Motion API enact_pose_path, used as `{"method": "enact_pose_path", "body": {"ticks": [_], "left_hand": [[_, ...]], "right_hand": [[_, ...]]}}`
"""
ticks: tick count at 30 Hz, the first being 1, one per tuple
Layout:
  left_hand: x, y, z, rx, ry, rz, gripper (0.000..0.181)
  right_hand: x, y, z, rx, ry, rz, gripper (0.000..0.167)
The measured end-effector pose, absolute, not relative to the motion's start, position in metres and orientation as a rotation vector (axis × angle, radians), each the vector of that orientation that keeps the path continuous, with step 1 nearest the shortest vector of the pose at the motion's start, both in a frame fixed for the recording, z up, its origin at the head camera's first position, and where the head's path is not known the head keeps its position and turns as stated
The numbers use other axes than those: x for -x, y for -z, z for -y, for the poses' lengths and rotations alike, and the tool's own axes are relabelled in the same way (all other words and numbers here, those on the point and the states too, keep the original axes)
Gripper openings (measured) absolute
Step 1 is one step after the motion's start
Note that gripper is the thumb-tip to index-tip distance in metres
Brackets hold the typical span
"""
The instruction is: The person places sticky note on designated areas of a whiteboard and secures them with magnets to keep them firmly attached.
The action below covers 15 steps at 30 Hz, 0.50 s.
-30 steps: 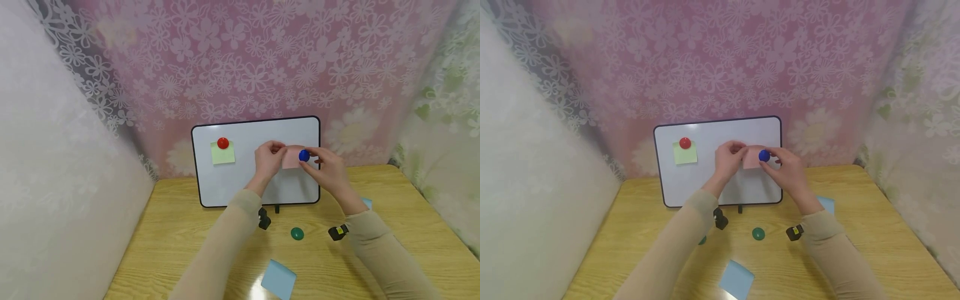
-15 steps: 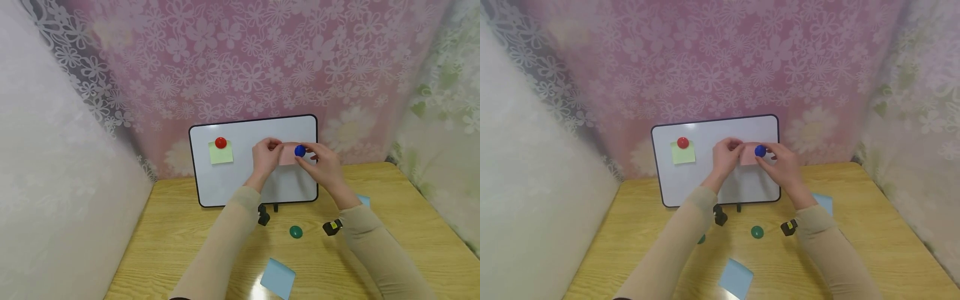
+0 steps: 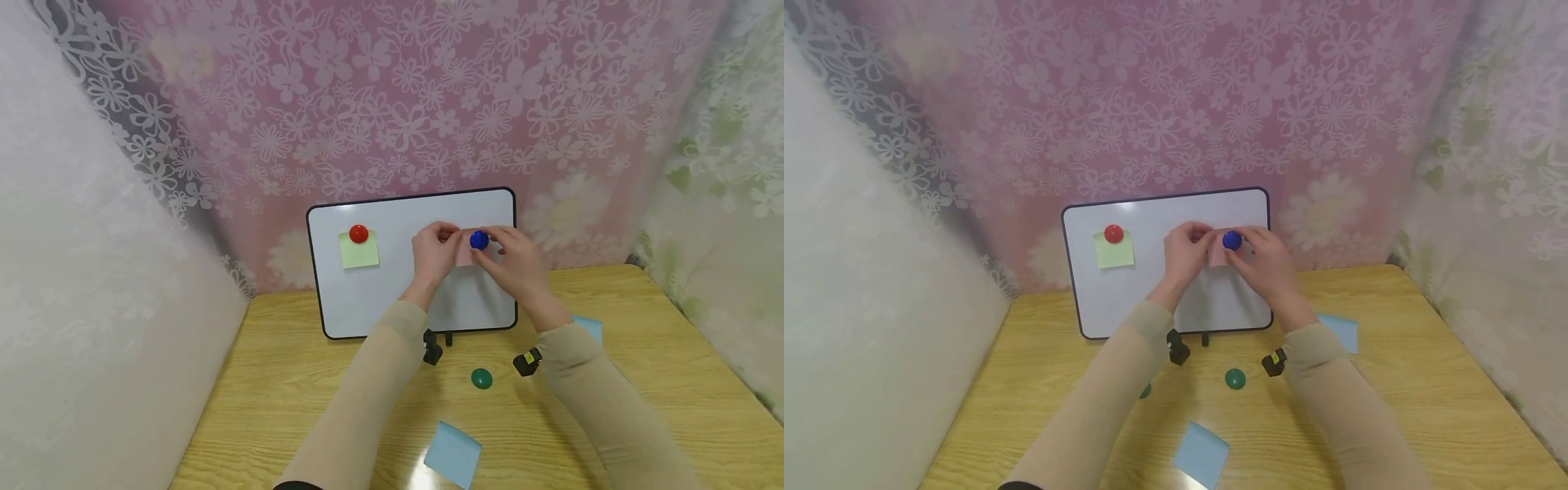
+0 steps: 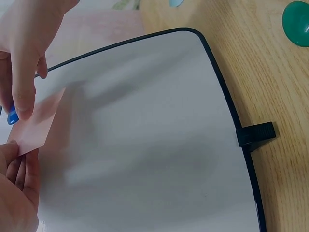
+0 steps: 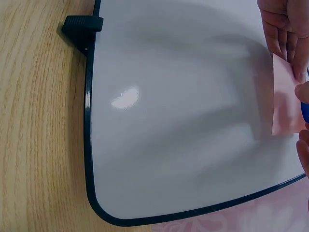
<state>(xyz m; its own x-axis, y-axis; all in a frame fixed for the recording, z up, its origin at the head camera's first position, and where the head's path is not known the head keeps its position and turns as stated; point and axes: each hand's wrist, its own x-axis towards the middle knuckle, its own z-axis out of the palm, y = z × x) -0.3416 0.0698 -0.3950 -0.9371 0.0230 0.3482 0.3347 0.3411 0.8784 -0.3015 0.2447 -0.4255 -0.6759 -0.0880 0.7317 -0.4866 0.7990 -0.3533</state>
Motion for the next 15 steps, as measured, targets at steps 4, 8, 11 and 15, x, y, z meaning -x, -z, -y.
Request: {"method": "enact_pose_path", "body": {"ticks": [4,8,11,15], "left_hand": [[0.342,0.392,-0.069,0.303,1.638,2.343,0.009],[0.342,0.391,-0.07,0.298,1.642,2.353,0.011],[0.343,0.391,-0.07,0.297,1.641,2.35,0.012],[0.342,0.391,-0.071,0.291,1.646,2.342,0.012]], "right_hand": [[0.307,0.424,-0.242,-0.423,-0.682,2.235,0.048],[0.312,0.424,-0.24,-0.405,-0.67,2.236,0.047],[0.315,0.423,-0.239,-0.394,-0.663,2.245,0.047],[0.318,0.422,-0.238,-0.382,-0.663,2.254,0.047]]}}
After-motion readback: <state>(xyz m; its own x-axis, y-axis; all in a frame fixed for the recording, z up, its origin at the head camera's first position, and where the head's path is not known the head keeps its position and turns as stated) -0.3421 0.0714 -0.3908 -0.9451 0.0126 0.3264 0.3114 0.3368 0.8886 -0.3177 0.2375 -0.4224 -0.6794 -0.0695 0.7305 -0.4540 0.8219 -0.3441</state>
